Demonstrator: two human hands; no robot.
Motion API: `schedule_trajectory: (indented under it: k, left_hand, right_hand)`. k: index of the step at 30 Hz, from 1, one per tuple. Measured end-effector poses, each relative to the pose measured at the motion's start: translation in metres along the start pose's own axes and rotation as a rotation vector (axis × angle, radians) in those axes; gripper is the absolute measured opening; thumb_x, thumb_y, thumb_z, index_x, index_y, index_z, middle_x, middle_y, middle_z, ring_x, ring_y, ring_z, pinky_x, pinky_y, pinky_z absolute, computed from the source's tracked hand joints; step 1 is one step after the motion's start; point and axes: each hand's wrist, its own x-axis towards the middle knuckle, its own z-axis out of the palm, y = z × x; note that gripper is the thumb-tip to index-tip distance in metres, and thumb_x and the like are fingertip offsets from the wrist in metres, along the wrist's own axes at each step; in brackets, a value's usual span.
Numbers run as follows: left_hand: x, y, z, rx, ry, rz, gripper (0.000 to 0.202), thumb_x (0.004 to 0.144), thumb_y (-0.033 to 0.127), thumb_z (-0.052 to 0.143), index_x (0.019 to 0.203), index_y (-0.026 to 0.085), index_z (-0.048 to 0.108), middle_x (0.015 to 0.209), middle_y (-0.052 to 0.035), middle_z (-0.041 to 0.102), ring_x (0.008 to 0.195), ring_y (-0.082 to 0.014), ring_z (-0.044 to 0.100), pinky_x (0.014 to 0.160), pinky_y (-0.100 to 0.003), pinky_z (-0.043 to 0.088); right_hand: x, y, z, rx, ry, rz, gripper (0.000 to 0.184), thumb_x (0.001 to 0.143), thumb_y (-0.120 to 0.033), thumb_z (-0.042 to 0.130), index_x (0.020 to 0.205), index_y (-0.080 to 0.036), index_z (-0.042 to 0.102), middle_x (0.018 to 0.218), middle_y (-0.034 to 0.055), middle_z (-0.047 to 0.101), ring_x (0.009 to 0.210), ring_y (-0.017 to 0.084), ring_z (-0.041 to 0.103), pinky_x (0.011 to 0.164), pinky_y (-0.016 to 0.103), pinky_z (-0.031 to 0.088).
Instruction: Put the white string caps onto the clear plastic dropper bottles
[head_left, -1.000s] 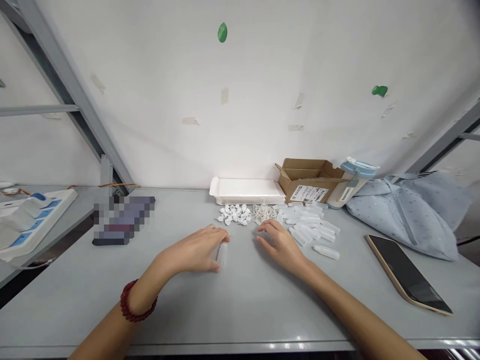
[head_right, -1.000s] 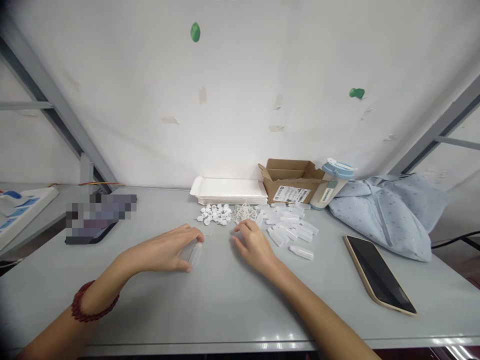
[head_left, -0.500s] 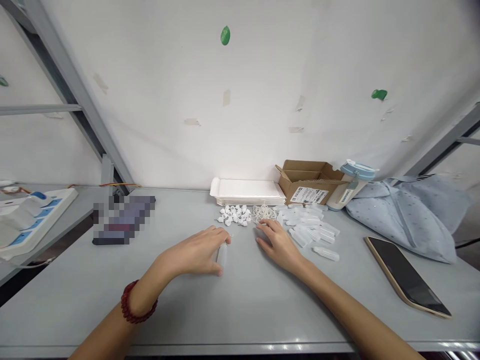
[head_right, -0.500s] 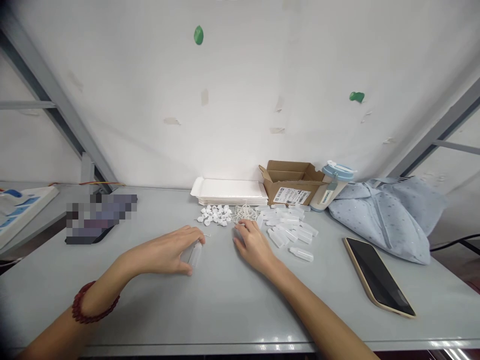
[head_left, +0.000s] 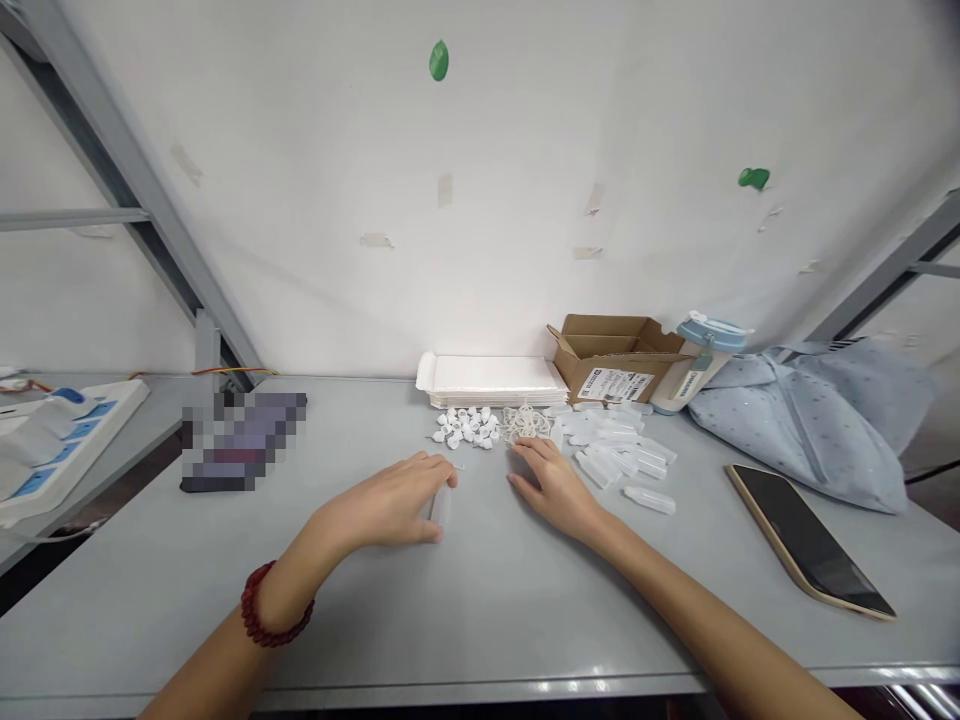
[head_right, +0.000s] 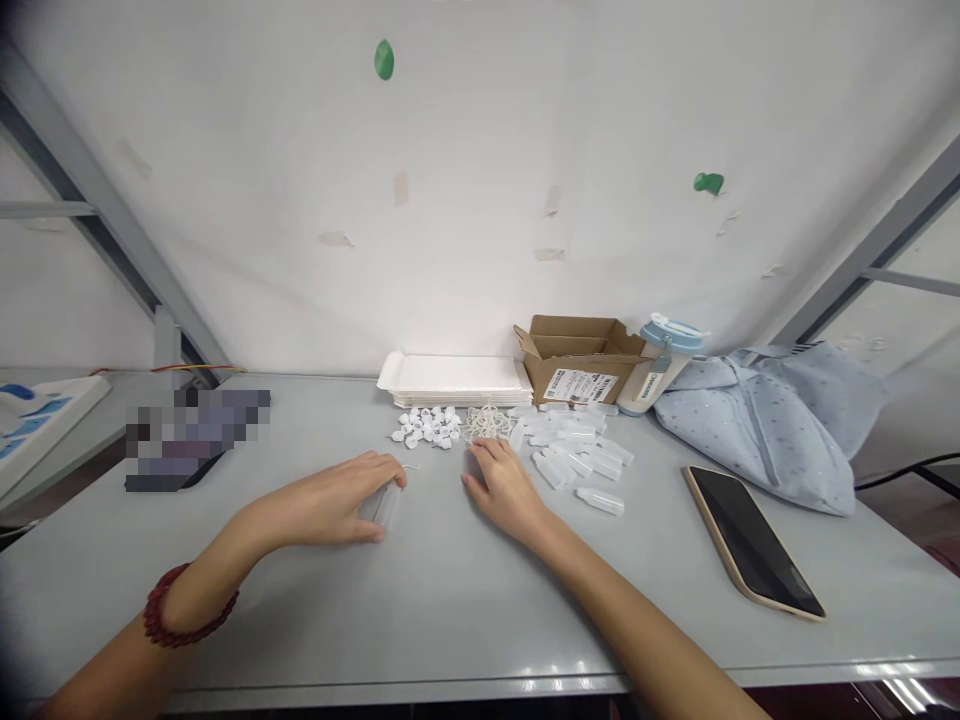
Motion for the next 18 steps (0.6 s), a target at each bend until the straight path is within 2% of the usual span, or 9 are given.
schedule_trajectory:
  k: [9, 18]
  left_hand:
    - [0.0027, -0.0062, 0.0018, -0.015, 0.068, 0.035, 0.037, 0.071, 0.030, 0.058, 0.108, 0.022, 0.053, 0.103, -0.0052, 0.057, 0.096, -0.0259, 0.052, 0.078, -0.034, 0.042]
    - [0.0026, -0.0058, -0.0005, -0.026, 0.070, 0.062, 0.039, 0.072, 0.030, 0.060, 0.109, 0.022, 0.052, 0.107, -0.0052, 0.056, 0.099, -0.0254, 0.051, 0.082, -0.035, 0.043]
  right_hand:
    - [-0.0021, -0.0012, 0.0017, 0.051, 0.035, -0.019, 0.032, 0.085, -0.022, 0.051, 0.115, -0.015, 0.053, 0.119, 0.0149, 0.053, 0.113, 0.026, 0.050, 0.094, 0.045, 0.045]
    - [-0.0036, -0.0087, -0.0012, 0.097, 0.133, -0.077, 0.031, 0.086, -0.020, 0.047, 0.116, -0.016, 0.049, 0.115, 0.0151, 0.053, 0.110, 0.026, 0.051, 0.093, 0.046, 0.046]
